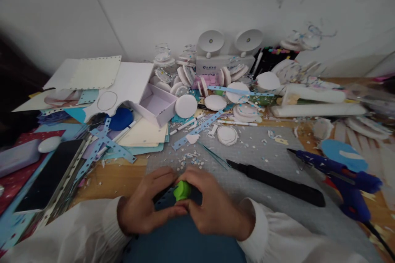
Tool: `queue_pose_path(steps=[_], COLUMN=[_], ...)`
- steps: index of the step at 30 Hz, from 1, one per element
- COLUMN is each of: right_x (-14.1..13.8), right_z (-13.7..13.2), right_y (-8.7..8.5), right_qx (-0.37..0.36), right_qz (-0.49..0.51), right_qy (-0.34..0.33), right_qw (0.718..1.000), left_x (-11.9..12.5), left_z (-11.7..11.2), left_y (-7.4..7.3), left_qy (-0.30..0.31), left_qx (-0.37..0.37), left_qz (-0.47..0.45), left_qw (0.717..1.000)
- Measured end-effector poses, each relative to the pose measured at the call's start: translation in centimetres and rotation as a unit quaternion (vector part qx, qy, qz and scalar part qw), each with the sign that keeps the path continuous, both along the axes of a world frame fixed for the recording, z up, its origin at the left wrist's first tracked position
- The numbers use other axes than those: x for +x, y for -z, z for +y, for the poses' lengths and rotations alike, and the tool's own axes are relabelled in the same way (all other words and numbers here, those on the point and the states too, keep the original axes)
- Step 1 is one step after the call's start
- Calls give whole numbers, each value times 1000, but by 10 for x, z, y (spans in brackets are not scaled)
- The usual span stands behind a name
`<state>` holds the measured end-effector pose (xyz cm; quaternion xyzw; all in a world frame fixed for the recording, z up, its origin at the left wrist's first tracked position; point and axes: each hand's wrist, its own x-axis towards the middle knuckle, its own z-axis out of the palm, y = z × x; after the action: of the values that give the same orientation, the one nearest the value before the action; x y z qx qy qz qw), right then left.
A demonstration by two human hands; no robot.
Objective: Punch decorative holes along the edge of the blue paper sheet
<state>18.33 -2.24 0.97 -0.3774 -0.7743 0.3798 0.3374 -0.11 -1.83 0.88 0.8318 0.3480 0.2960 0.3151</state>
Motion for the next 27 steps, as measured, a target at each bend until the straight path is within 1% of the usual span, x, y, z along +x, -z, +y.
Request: queue_pose_path(steps=[5, 8, 14, 17, 20, 24, 27], right_x=[-1, 0, 4, 4, 5, 8, 10], right_z=[1, 3, 7, 7, 8, 9, 10], right_y=[2, 0, 2, 3, 0, -6, -7], right_qx=[-16, -28, -42, -40, -46, -60, -62], right_qz=[-3, -6, -17, -22, -24, -16, -7], right_qy=[-3, -11, -18, -30, -34, -44, -52], right_qw=[1000, 1000, 999, 999, 998, 997, 997], left_x=[-1, -6, -12, -10, -9, -9, -10], left_z=[3, 7, 7, 7, 7, 7, 7], left_y=[0, 0, 4, 6, 5, 4, 3], left_qy=[9, 29, 34, 47, 47, 30, 36], left_qx=[-49, -70, -63, -81, -93, -100, -110], left_qz=[23, 31, 45, 32, 11, 4, -1], left_qw=[999, 997, 996, 995, 995, 994, 993])
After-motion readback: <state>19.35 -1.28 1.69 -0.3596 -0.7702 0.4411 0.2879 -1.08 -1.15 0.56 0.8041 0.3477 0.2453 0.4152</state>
